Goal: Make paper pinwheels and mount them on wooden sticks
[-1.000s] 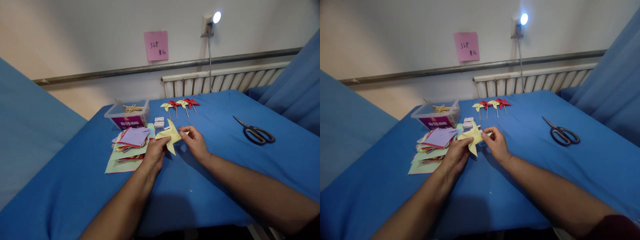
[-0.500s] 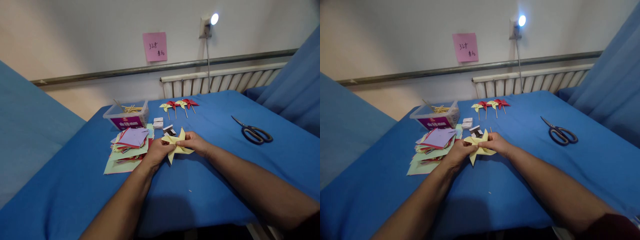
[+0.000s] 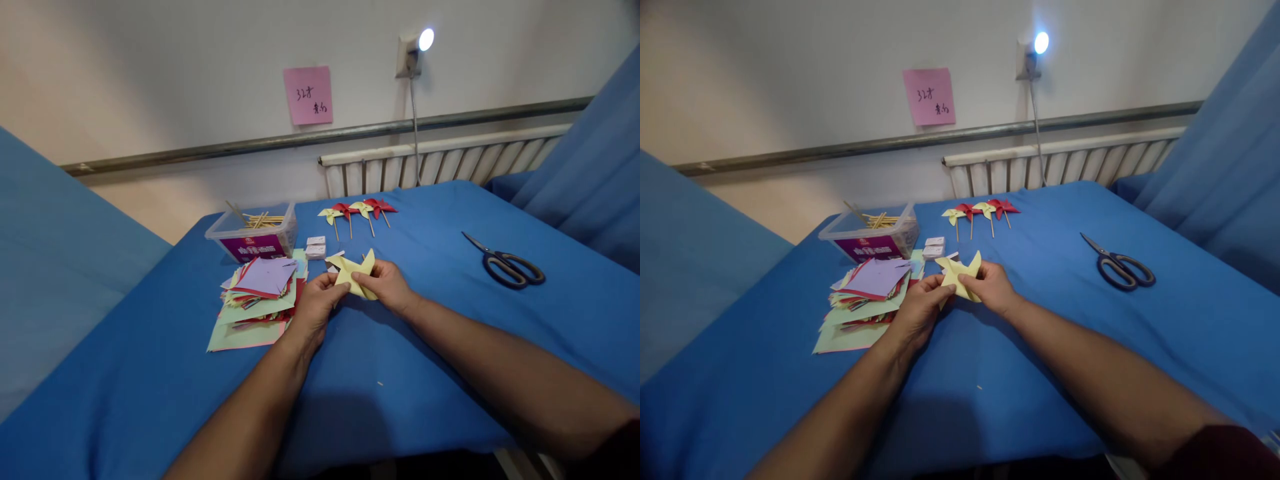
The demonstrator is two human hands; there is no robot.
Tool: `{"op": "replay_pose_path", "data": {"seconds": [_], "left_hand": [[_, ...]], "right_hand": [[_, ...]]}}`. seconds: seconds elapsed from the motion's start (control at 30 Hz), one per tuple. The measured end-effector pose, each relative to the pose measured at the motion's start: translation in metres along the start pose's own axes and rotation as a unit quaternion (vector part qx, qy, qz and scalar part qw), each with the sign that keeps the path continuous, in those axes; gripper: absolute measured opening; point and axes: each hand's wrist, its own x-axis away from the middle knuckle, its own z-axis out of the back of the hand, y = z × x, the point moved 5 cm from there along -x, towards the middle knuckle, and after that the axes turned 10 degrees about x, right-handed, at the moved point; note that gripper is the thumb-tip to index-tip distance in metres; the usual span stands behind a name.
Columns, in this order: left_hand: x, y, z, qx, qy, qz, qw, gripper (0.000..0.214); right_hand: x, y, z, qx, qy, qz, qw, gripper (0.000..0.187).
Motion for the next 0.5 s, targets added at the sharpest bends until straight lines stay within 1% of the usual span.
{"op": "replay_pose_path", "data": {"seconds": [0.07, 0.17, 0.3, 0.4, 0.5], "left_hand": [[0.0011, 0.0008, -0.0008, 0.001, 0.007, -0.01, 1.0, 0.029], [0.0022, 0.0015, -0.002, -0.004, 0.01, -0.023, 1.0, 0.027], [0.0012, 0.0014, 0.0, -0.011, 0.026, -0.018, 0.999, 0.026], [0.0005, 0.0028, 0.0016, -0.018, 0.036, -0.017, 0.999, 0.026], [0.0008, 0.0044, 0.0016, -0.026, 0.036, -0.022, 0.999, 0.024]], "right_hand": [[0.0014, -0.0009, -0.0023, -0.005, -0.006, -0.011, 1.0, 0.032], [0.0046, -0.0023, -0.0067, -0.025, -0.035, -0.038, 0.998, 0.035], [0.007, 0.0008, -0.007, -0.034, -0.057, -0.063, 0.996, 0.038], [0.0062, 0.0034, -0.0053, -0.033, -0.063, -0.057, 0.996, 0.039], [0.0052, 0.0005, -0.0052, -0.038, -0.069, -0.03, 0.996, 0.036]]}}
